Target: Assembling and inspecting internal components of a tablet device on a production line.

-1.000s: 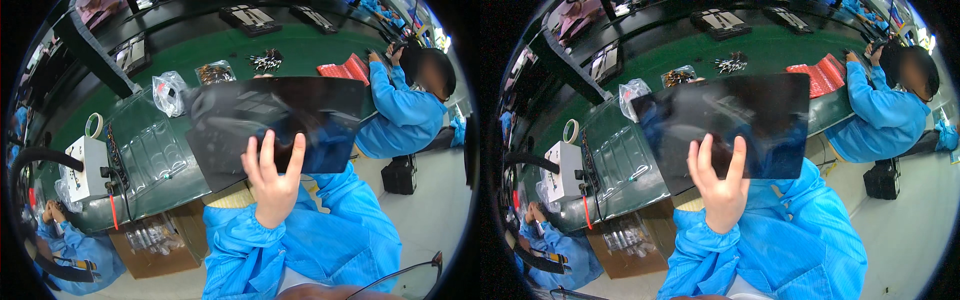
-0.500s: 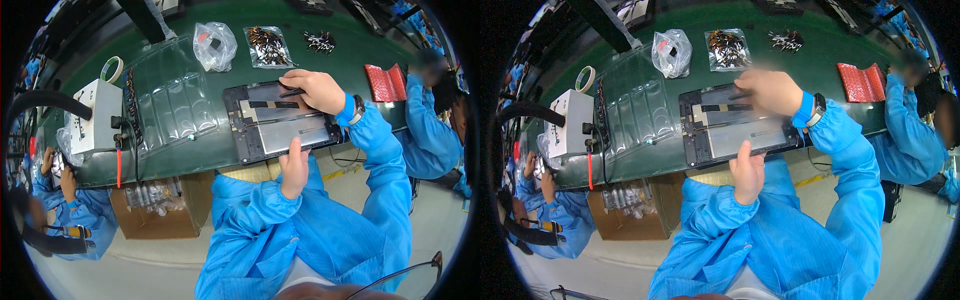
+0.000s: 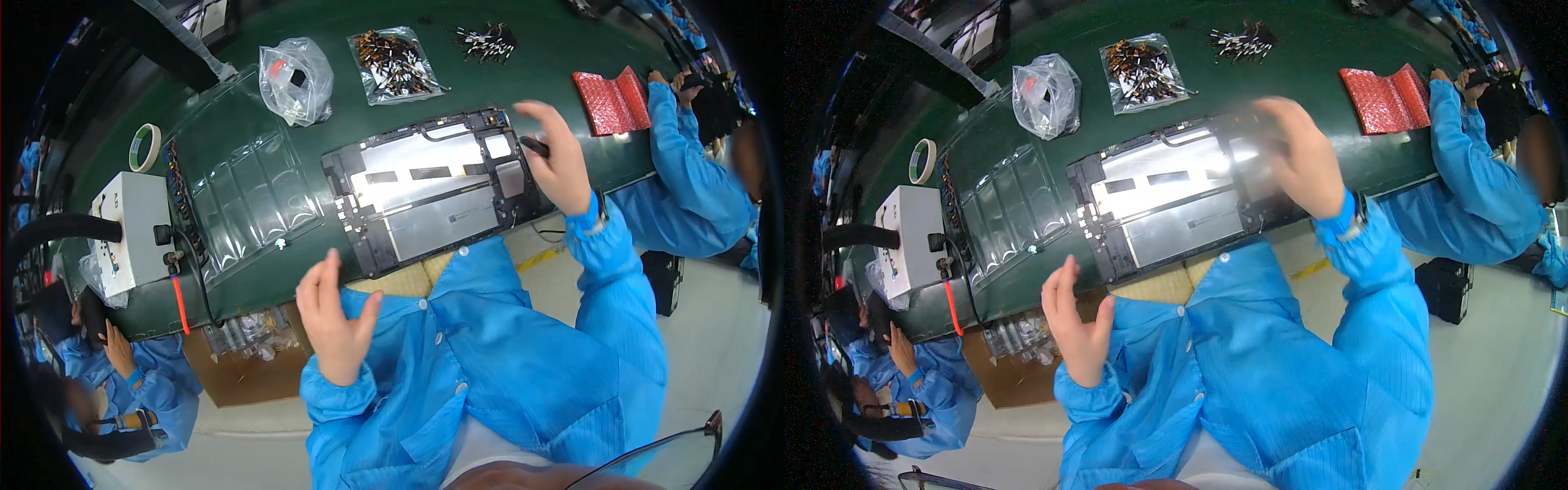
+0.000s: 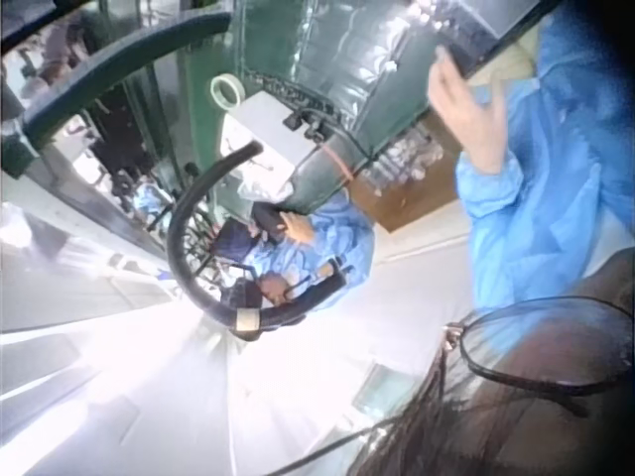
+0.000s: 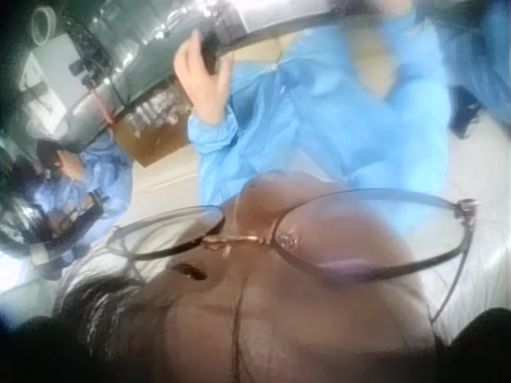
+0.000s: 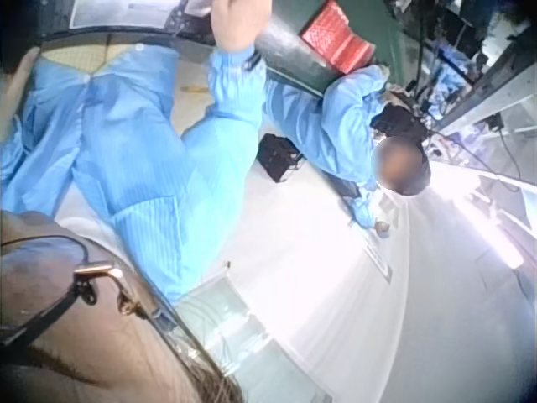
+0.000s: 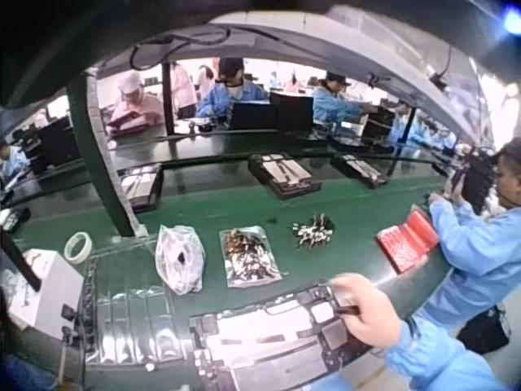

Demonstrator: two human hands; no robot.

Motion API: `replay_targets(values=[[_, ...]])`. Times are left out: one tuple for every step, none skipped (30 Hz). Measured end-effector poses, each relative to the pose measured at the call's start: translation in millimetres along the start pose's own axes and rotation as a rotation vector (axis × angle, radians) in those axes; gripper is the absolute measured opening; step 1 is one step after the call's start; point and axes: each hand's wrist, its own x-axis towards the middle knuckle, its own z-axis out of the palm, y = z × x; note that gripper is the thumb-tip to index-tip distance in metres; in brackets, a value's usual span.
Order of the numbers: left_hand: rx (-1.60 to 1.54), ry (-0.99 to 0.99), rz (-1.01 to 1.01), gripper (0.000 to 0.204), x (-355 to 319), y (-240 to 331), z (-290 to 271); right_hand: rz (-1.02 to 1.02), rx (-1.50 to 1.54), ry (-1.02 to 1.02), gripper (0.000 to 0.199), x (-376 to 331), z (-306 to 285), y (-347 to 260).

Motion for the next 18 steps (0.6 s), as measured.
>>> replay_targets(values=[[0.045,-0.030,-0.044,0.063,2.8,0.5,-4.0,0.086,-0.097,-0.030,0.045,-11.1,-7.2,8.7],[0.042,-0.027,-0.040,0.063,4.0,-1.2,-4.1,0.147,-0.143,-0.109,0.043,-28.6,-9.9,24.5],[0.094,-0.101,0.016,0.064,3.7,-4.7,-2.3,0.207,-0.185,-0.189,0.042,-43.5,-8.5,37.3],[0.149,-0.176,0.068,0.066,0.7,-8.5,-0.4,0.241,-0.100,-0.277,0.041,-53.1,-6.7,37.8],[0.144,-0.131,0.070,0.062,-2.1,-8.6,4.9,0.209,-0.042,-0.237,0.041,-56.3,-3.5,30.6],[0.148,-0.129,0.075,0.062,-5.4,-8.9,4.7,0.179,0.015,-0.194,0.042,-61.7,-2.1,22.0],[0.172,-0.104,0.061,0.059,-9.2,-11.8,1.8,0.170,0.025,-0.186,0.042,-68.2,-1.6,15.3],[0.197,-0.076,0.050,0.056,-11.7,-12.5,-3.2,0.410,0.301,-0.190,0.043,-74.6,-4.7,7.1],[0.206,-0.055,0.066,0.056,-10.2,-10.5,-2.1,0.636,0.577,-0.190,0.045,-77.8,-7.2,3.7],[0.039,-0.034,-0.010,0.053,-8.7,-3.1,-0.2,0.663,0.676,-0.144,0.048,-84.6,-13.5,2.8],[-0.113,-0.002,-0.090,0.051,-4.9,4.2,-4.7,0.680,0.855,-0.100,0.049,-83.0,-20.7,2.1],[-0.099,0.020,-0.074,0.051,7.1,8.0,-6.2,0.707,1.027,-0.052,0.050,-78.1,-28.4,-0.9],[-0.107,0.026,0.034,0.053,27.8,12.7,-7.6,0.728,1.071,0.046,0.049,-58.7,-31.7,-8.6],[-0.104,0.028,0.124,0.055,43.5,17.8,-11.9,0.761,1.119,0.129,0.049,-35.2,-33.5,-19.6],[-0.027,0.130,0.149,0.058,65.0,27.2,-13.8,0.699,1.167,0.038,0.038,-9.8,-41.4,-26.1],[0.051,0.232,0.180,0.060,84.7,39.4,-17.7,0.672,1.192,0.032,0.026,8.8,-43.6,-6.4],[0.151,0.307,0.351,0.063,100.9,46.4,-16.2,0.705,1.255,0.069,0.019,36.5,-42.3,2.9],[0.260,0.394,0.516,0.065,113.8,53.8,-16.3,0.692,1.311,0.092,0.017,65.3,-36.9,16.0]])
